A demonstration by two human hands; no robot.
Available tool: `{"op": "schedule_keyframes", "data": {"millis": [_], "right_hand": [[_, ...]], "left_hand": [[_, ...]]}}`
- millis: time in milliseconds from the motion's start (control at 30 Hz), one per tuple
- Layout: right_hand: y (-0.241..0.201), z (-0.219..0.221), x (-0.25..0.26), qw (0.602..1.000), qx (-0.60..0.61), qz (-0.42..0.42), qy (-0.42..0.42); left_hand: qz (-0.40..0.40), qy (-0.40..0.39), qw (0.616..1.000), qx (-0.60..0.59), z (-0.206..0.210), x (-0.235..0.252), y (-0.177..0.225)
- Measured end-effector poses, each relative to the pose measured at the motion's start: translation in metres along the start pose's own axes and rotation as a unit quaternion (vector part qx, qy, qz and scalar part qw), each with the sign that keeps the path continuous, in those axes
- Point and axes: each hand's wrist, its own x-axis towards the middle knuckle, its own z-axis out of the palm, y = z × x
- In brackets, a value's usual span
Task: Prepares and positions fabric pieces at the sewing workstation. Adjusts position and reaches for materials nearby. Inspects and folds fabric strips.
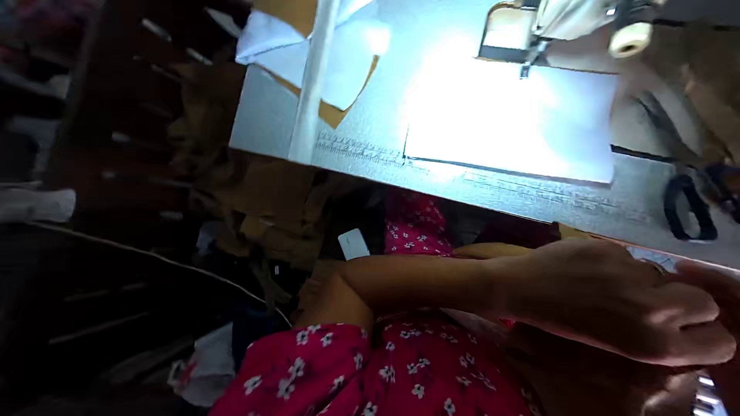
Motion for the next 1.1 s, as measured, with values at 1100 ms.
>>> {"op": "schedule_keyframes", "data": {"millis": [1100], "right_hand": [[0.066,0.016,0.235,0.859,-0.457,0.199,0.120]], "left_hand": [[-0.384,-0.155,0.860,0.299,-0.128,-0.046,-0.202]]}}
